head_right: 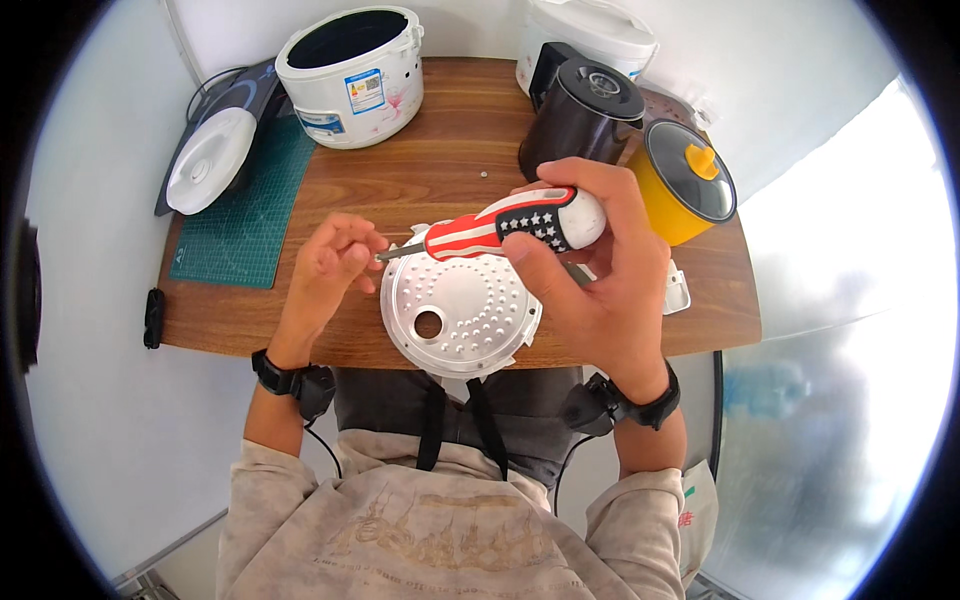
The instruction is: The person uses a screwdriver to fasten screws into a white plastic lid, then places the lid onto a white rice cooker and secures it.
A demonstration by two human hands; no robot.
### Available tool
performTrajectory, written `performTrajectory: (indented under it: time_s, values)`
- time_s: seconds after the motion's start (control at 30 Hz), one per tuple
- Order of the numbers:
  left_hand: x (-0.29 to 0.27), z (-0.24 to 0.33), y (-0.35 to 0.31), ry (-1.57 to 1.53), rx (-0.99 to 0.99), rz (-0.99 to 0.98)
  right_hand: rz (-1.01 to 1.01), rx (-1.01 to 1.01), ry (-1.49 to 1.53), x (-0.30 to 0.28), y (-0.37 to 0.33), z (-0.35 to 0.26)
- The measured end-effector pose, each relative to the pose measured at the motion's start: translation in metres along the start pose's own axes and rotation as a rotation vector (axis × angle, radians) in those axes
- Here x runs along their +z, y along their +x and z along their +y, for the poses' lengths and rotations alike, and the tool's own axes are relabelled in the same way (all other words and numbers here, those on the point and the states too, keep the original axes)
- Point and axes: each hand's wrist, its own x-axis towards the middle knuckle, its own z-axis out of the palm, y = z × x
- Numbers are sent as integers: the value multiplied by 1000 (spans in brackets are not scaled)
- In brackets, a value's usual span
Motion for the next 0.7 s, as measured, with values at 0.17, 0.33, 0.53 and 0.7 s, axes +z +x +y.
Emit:
performTrajectory:
  time_s: [0.17, 0.33, 0.53, 0.7]
  values:
    - [-11, -10, -9, 563, -172, -39, 18, -31, -73, -1, 3, 7]
    - [-1, -18, -20, 755, -135, -79, 18, 21, -46, 5, 8, 10]
    - [-2, -22, -13, 729, -158, -89, -134, -27, -247, 21, 22, 20]
    - [0, -21, -11, 724, -117, -61, -230, -147, -345, 38, 36, 32]
